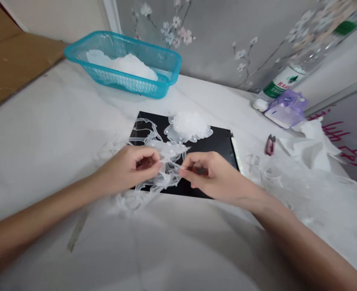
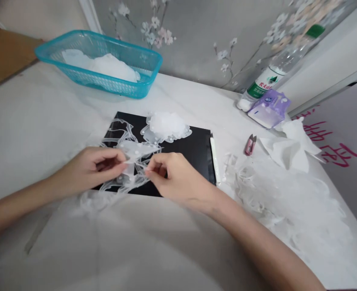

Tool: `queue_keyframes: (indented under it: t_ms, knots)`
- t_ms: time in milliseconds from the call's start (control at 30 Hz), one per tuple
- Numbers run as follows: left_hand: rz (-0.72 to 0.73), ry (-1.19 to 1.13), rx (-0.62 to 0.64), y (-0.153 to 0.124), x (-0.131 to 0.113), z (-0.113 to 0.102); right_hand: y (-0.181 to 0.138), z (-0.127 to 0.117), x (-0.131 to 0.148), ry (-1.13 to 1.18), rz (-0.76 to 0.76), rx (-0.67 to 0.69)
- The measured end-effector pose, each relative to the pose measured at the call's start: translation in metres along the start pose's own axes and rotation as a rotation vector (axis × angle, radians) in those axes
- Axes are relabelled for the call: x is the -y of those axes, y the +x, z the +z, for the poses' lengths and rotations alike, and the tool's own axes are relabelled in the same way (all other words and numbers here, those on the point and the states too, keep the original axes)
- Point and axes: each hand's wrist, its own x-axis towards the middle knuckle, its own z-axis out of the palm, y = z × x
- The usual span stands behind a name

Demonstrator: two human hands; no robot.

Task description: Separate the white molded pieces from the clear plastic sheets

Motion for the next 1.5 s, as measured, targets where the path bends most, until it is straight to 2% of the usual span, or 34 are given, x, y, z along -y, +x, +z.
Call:
queue_keyframes:
  t_ms: [133, 200, 333, 467, 533, 600, 667, 700, 767, 833, 900, 1000, 1033, 1067, 1100, 1167, 1233, 1267, 1333, 1400, 1500]
  knots:
    - [-0.038, 0.094, -0.162, 0.005, 0.006, -0.025, -0.005, -0.03, 0.0, -0.197, 0.156, 0.059]
    - [-0.082, 0.085, -0.218, 0.006, 0.008, -0.038, -0.01, -0.044, -0.002, -0.258, 0.183, 0.101]
    - [-0.088, 0.0, -0.222, 0.006, 0.028, -0.066, -0.016, -0.057, -0.005, -0.286, 0.101, 0.192]
    - [-0.051, -0.054, -0.226, 0.01, 0.053, -0.083, -0.016, -0.052, -0.003, -0.248, 0.04, 0.204]
    - [-0.068, -0.059, -0.168, 0.011, 0.05, -0.076, -0.015, -0.048, 0.001, -0.233, 0.066, 0.183]
    - [-0.07, -0.039, -0.046, 0.009, 0.036, -0.058, -0.016, -0.043, 0.006, -0.233, 0.074, 0.116]
    - [0.027, 0.048, 0.123, 0.005, 0.015, -0.036, -0.018, -0.038, 0.01, -0.264, -0.012, -0.038]
    - [0.097, 0.113, 0.154, 0.003, 0.006, -0.025, -0.018, -0.034, 0.011, -0.296, -0.095, -0.124]
    - [0.245, 0.221, 0.133, -0.002, -0.01, -0.009, -0.018, -0.025, 0.013, -0.375, -0.312, -0.212]
    - [0.377, 0.292, 0.05, -0.006, -0.018, -0.001, -0.015, -0.014, 0.012, -0.423, -0.499, -0.159]
    - [0.44, 0.355, -0.087, -0.008, -0.021, 0.002, -0.01, -0.002, 0.009, -0.399, -0.562, -0.132]
    - [0.362, 0.374, -0.443, -0.009, -0.019, 0.003, -0.004, 0.007, 0.004, -0.23, -0.481, -0.368]
    - [0.304, 0.342, -0.521, -0.009, -0.017, 0.003, -0.002, 0.007, 0.003, -0.136, -0.432, -0.445]
    - [0.241, 0.302, -0.535, -0.009, -0.015, 0.004, -0.002, 0.007, 0.002, -0.032, -0.382, -0.49]
    - [0.183, 0.262, -0.485, -0.009, -0.013, 0.005, -0.002, 0.005, 0.003, 0.068, -0.336, -0.496]
    - [0.116, 0.214, -0.273, -0.008, -0.01, 0.009, -0.003, 0.002, 0.004, 0.215, -0.282, -0.445]
    - [0.155, 0.217, -0.109, -0.009, -0.007, 0.015, -0.005, 0.002, 0.006, 0.249, -0.285, -0.389]
    - [0.209, 0.241, -0.072, -0.009, -0.006, 0.017, -0.005, 0.003, 0.007, 0.225, -0.299, -0.352]
    - [0.339, 0.33, -0.05, -0.01, -0.006, 0.021, -0.007, 0.006, 0.008, 0.112, -0.338, -0.263]
    - [0.427, 0.414, -0.082, -0.011, -0.007, 0.022, -0.008, 0.01, 0.009, 0.002, -0.348, -0.246]
    - [0.451, 0.496, -0.144, -0.013, -0.008, 0.019, -0.007, 0.012, 0.008, 0.036, -0.233, -0.41]
